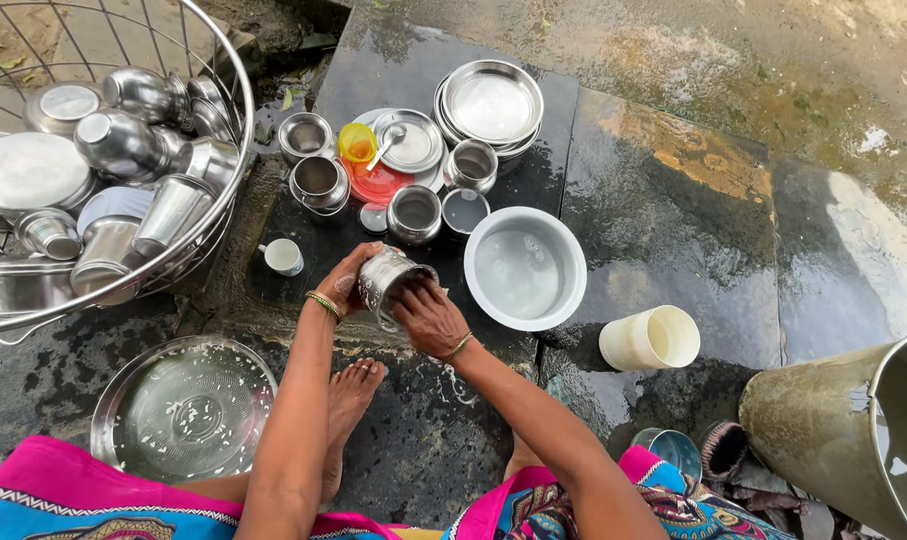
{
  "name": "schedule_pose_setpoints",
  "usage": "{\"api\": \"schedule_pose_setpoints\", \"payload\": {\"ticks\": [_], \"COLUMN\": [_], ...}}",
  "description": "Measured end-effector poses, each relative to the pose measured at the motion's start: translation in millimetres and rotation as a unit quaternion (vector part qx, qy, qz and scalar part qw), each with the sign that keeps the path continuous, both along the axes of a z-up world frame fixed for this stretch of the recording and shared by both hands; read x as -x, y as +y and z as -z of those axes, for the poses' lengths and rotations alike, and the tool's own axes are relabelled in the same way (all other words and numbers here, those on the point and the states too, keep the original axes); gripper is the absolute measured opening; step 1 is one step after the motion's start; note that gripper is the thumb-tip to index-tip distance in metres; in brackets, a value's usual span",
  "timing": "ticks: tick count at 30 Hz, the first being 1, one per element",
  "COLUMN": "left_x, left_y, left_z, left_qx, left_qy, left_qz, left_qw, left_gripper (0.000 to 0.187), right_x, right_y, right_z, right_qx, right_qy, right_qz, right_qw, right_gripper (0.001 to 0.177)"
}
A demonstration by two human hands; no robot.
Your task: The person washes various metal dishes, cups, and bowls by hand, rinsing them with water from a bowl and placing them into a large wire basket.
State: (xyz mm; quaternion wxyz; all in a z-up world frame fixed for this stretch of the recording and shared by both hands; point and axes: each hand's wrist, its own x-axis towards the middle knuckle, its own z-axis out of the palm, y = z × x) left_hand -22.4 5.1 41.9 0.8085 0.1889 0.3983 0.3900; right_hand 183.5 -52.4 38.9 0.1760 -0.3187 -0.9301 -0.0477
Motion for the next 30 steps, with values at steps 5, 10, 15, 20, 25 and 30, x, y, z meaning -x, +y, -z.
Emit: {"api": "schedule_pose_setpoints", "payload": {"ticks": [5,10,15,20,25,30], "left_x": [-23,-3,1,-9,8,-3], "left_y": [-7,-2,-3,-8,-10,-11], "left_z": [32,70,42,52,52,92], "left_qx": [0.084,0.11,0.188,0.092,0.154,0.119], "left_qy": [-0.028,0.026,0.1,-0.028,0.02,-0.03], "left_qz": [-0.072,0.004,0.012,0.014,0.041,-0.012], "left_qw": [0.994,0.994,0.977,0.995,0.987,0.992], "left_gripper": [0.038,0.041,0.047,0.045,0.039,0.034], "right_x": [61,77,50,75,45,88], "right_y": [-19,-36,-19,-19,-19,-15], "right_z": [15,1,7,16,23,31], "right_qx": [0.27,0.386,0.356,0.492,0.134,0.463], "right_qy": [0.258,0.424,0.051,0.35,0.03,0.473], "right_qz": [0.287,0.362,0.257,0.333,0.021,0.276], "right_qw": [0.882,0.735,0.897,0.724,0.99,0.697], "right_gripper": [0.042,0.031,0.032,0.039,0.043,0.033]}}
